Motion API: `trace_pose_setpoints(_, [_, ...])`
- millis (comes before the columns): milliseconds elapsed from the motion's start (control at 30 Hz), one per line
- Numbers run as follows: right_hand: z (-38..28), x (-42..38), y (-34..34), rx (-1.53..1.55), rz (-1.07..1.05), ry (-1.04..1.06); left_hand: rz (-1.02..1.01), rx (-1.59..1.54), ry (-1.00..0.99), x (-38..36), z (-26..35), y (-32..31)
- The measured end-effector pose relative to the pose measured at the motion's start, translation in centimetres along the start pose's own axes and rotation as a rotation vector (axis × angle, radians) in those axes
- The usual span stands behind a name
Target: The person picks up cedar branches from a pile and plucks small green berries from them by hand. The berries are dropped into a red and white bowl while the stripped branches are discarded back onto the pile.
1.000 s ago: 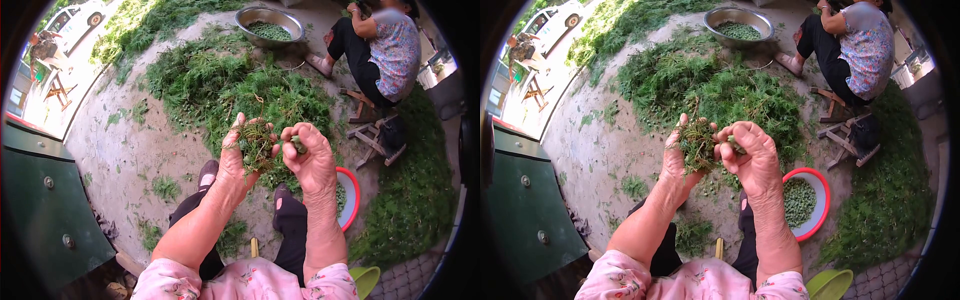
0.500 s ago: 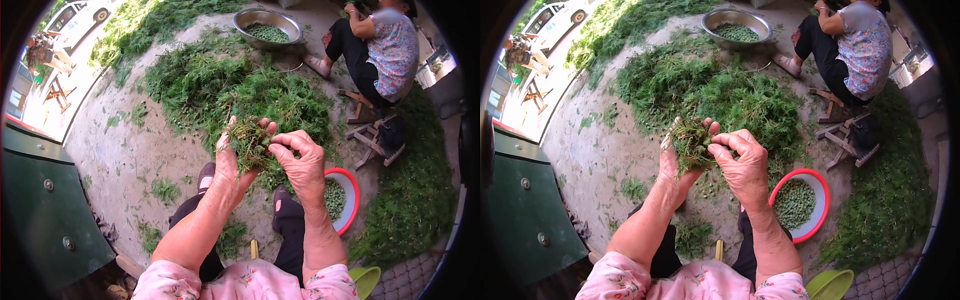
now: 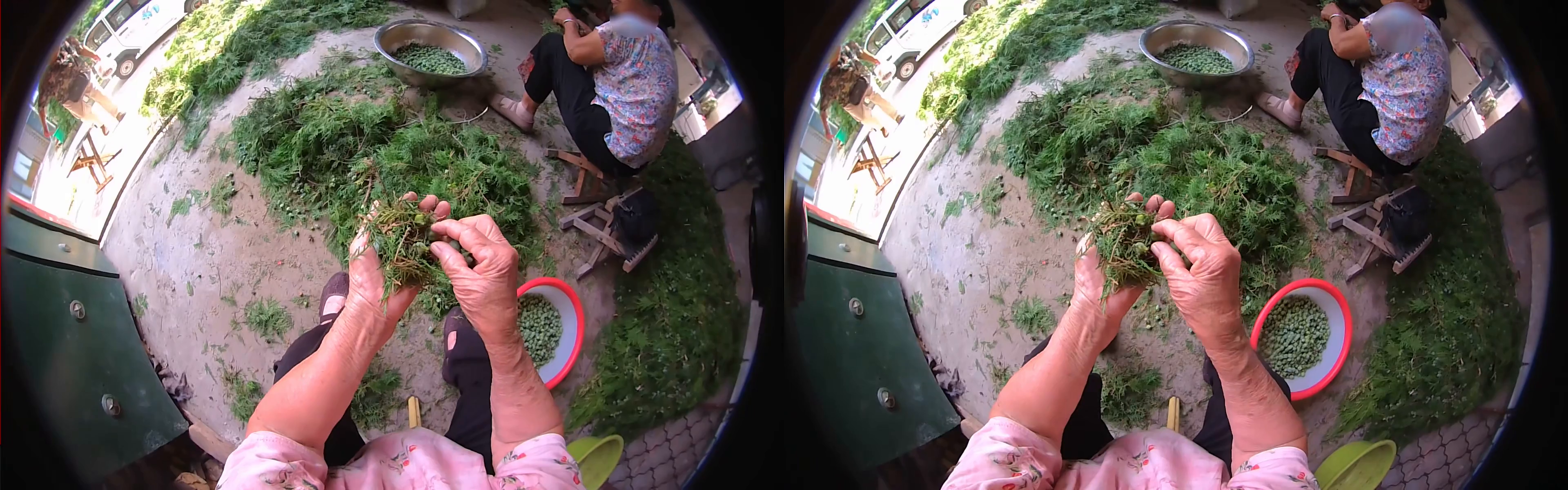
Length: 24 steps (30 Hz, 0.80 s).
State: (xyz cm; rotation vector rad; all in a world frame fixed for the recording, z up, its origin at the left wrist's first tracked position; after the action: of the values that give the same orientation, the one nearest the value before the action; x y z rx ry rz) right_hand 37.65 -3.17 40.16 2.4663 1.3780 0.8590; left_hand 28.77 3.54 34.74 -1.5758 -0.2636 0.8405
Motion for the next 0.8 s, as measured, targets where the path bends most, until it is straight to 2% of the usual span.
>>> trace_pose_setpoints(100, [0.2, 0.0, -0.1, -0.064, 0.029, -0.003, 0.021, 0.036, 0.025, 0.1, -0.3, 0.1])
trace_pose_setpoints(300, [1.2, 0.0, 0.4, 0.061, 0.072, -0.020, 0.006, 0.041, 0.037, 0.1, -0.3, 0.3])
trace_pose_setpoints(367, [2.3, -0.4, 0.3, 0.533, 0.022, -0.417, 0.019, 0.081, 0.018, -0.1, -0.1, 0.0])
trace_pose_setpoints(400, [2.5, -0.3, 0.6, 0.534, 0.020, -0.415, 0.034, 0.121, 0.000, -0.2, -0.1, -0.2])
trace_pose_setpoints(467, [3.1, -0.4, 0.1, 1.204, 0.025, -0.595, 0.039, 0.103, -0.005, -0.5, -0.3, -0.9])
trace_pose_setpoints(600, [2.5, 0.1, 0.1, 1.355, 0.015, -0.612, 0.060, 0.065, 0.007, -0.2, -0.3, -0.5])
trace_pose_setpoints(633, [2.4, 0.0, 0.1, 1.355, 0.017, -0.613, 0.061, 0.065, 0.008, -0.2, -0.3, -0.3])
trace_pose_setpoints(733, [1.9, -0.2, 0.3, 0.731, -0.020, -0.517, 0.012, 0.128, 0.023, -0.2, -0.3, 0.1])
trace_pose_setpoints(767, [1.7, -0.2, 0.3, 0.476, 0.030, -0.410, 0.008, 0.145, 0.026, -0.1, -0.3, 0.3])
trace_pose_setpoints(800, [1.8, -0.2, 0.0, 0.476, 0.031, -0.411, 0.004, 0.162, 0.029, -0.1, -0.3, 0.3])
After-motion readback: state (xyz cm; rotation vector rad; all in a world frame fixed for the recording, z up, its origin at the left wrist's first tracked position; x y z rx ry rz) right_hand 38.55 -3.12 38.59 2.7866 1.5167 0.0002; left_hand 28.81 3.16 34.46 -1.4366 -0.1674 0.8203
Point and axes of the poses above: each hand's wrist, its own x-axis towards the middle knuckle, its own y-axis out of the back of the hand, z = x × y, the point moved 4 cm from there along x, towards the middle knuckle, and after that the axes turned 4 degrees about y, right-handed, at the moved point
